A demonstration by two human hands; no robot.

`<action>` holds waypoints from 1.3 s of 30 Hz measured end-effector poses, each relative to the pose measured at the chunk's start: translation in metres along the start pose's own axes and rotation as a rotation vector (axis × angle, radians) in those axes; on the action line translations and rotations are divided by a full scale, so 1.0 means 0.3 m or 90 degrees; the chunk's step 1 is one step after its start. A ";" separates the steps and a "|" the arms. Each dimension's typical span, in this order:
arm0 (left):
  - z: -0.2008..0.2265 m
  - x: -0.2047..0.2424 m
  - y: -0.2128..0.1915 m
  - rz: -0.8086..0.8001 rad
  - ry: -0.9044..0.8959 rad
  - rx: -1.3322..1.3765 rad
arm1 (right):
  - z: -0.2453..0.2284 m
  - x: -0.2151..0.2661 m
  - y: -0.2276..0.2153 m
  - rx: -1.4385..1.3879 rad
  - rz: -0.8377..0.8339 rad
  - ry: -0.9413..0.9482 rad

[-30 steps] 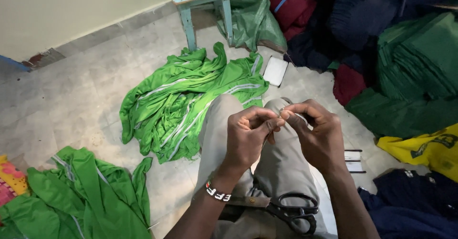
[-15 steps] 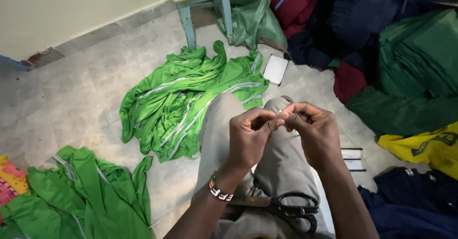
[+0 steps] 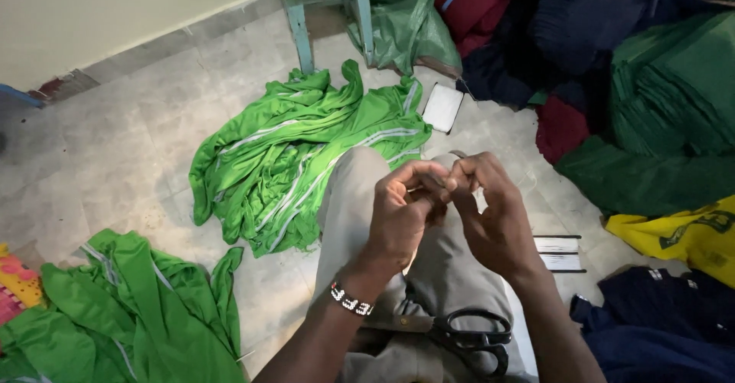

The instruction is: The person is manually threading white drawstrings through the waistbands of green athletic garments using their hands and a threading tool.

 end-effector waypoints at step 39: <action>0.020 -0.260 -0.536 -0.001 0.119 -0.335 | 0.497 -0.174 0.108 0.312 -0.068 0.354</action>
Point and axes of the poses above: each hand's wrist, its own x-axis away from the middle knuckle, its own y-axis out of the palm, z = x × y, the point moved 10 cm from there along -x, towards the middle knuckle, and after that the axes turned 13 degrees about y, right-handed, at the moved point
